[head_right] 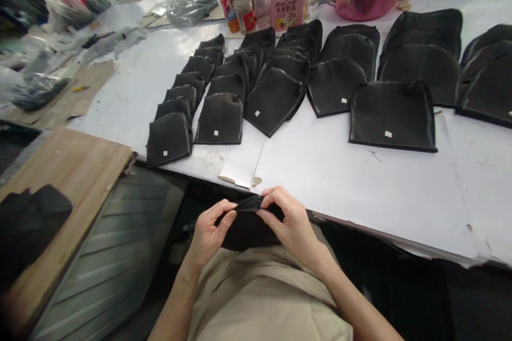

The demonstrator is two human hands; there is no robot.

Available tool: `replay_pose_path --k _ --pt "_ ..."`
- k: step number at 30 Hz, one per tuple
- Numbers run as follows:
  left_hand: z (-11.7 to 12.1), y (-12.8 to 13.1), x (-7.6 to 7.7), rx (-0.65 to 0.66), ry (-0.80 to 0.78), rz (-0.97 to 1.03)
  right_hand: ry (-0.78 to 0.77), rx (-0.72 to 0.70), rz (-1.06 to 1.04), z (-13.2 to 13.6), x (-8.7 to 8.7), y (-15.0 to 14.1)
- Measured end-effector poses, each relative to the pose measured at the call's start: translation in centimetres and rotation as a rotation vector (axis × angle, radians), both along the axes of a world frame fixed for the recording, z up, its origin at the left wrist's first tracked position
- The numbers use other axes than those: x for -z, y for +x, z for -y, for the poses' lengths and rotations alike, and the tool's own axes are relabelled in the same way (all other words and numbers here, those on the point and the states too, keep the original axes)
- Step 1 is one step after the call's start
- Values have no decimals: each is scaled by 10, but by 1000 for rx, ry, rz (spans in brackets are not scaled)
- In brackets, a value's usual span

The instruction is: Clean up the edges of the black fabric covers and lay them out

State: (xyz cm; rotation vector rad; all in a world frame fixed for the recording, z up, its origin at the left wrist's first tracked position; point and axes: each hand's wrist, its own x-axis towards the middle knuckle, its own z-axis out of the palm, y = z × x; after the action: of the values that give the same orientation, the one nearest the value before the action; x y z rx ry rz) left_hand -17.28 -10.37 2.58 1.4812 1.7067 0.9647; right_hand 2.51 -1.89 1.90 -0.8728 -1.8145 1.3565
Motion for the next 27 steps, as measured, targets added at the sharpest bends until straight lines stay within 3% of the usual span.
replay_pose_path --k 5,9,17,27 --pt "-12 14 -10 -14 29 -11 51 -28 -7 5 0 -5" --pt "-21 21 -13 -30 -60 132 88 -30 -12 6 1 -9" --pt "-24 19 -5 -100 -278 500 126 -34 13 7 1 -8" --pt "-27 19 2 -120 -331 687 109 -79 30 5 5 -5"
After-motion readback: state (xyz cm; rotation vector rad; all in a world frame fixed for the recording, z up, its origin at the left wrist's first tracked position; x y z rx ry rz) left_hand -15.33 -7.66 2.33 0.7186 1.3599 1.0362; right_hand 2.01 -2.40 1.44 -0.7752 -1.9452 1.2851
